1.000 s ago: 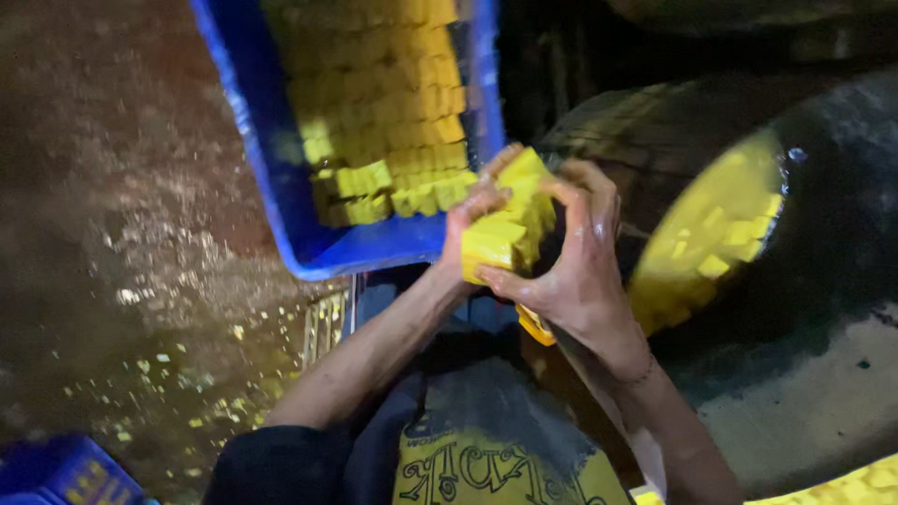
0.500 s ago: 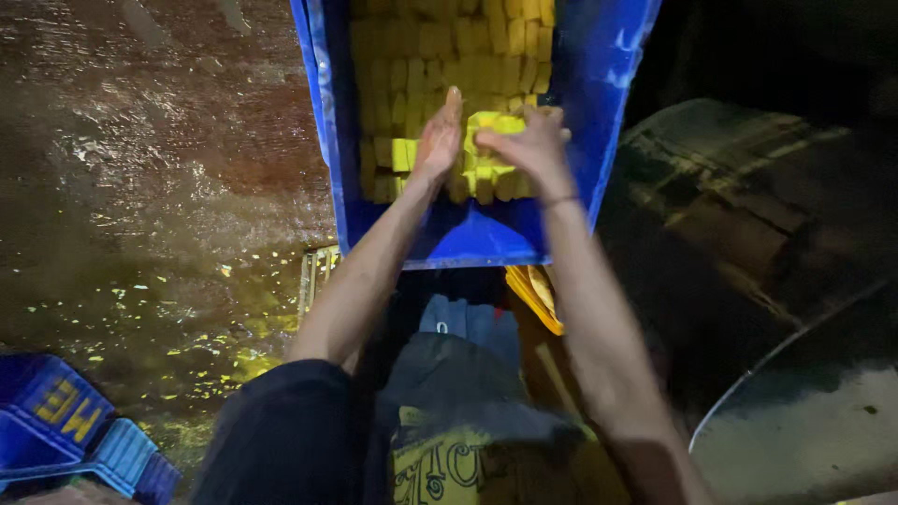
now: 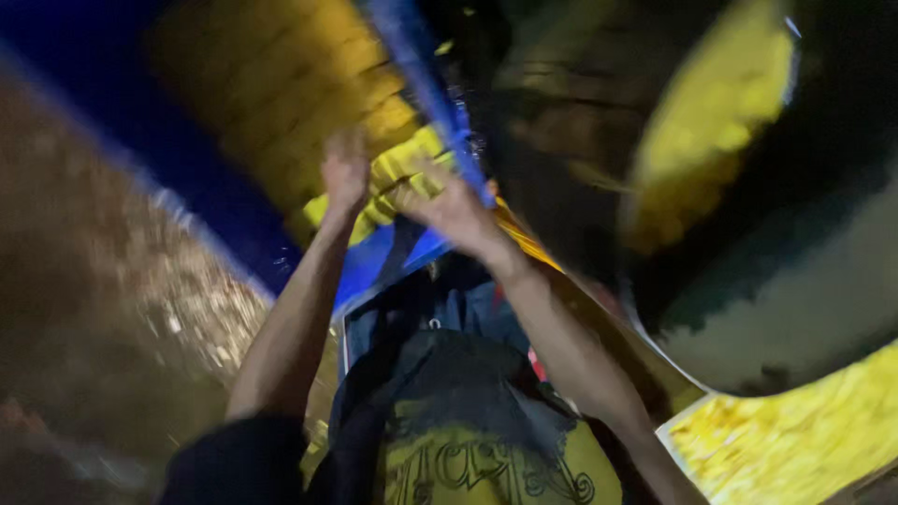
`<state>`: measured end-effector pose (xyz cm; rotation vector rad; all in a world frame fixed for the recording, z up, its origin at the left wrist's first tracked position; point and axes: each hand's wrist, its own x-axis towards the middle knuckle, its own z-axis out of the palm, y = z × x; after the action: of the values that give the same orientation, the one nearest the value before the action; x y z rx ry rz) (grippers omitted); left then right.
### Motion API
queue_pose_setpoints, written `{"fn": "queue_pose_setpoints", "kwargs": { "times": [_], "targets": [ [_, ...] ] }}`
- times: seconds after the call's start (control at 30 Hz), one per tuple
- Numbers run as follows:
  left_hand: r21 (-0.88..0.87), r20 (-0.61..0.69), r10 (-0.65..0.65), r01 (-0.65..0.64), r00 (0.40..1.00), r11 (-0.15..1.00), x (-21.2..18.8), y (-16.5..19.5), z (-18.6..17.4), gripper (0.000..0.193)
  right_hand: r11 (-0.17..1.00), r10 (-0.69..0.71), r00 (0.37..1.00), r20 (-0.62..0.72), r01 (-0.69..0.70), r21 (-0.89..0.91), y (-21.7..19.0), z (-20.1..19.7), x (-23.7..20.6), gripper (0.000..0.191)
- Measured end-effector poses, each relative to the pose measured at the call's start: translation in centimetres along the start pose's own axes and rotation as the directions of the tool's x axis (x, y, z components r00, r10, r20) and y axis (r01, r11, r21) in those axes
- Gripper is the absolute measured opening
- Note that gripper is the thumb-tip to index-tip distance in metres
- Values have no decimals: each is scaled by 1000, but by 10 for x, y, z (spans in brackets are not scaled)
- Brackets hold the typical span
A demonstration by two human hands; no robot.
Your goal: The person repeatedly scoops yellow cubed food items from a large metal pot filled with liquid and places them into a blue plastic bin. The person uses both hands to gather and transfer the items.
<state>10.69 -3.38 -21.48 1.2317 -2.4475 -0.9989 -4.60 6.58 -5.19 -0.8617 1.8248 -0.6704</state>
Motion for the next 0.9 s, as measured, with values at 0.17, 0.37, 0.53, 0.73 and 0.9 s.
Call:
{"fn": "queue_pose_setpoints", "kwargs": {
  "times": [0.17,0.37,0.53,0.73,0.9],
  "targets": [
    [-688,-348,-119,-168,930,706,90,181,-62,58,771,-263,956,129,128,623,-82,-140,-160,46],
    [-145,38,753,-742,656,654,161,443,3,24,941,192,846,-498,-14,338,57,-311,-158,45],
    [233,831,202,-654,518,720,167,433,130,26,829,281,932,-230,-356,-431,257,-320,-109,38],
    [393,897,-139,-610,420,688,113,357,176,27,757,172,972,-159,-234,-610,308,-275,-105,32],
    [356,898,-135,-510,419,783,129,341,171,30,747,-187,978,-87,84,-659,312,-326,-87,29]
  ]
}}
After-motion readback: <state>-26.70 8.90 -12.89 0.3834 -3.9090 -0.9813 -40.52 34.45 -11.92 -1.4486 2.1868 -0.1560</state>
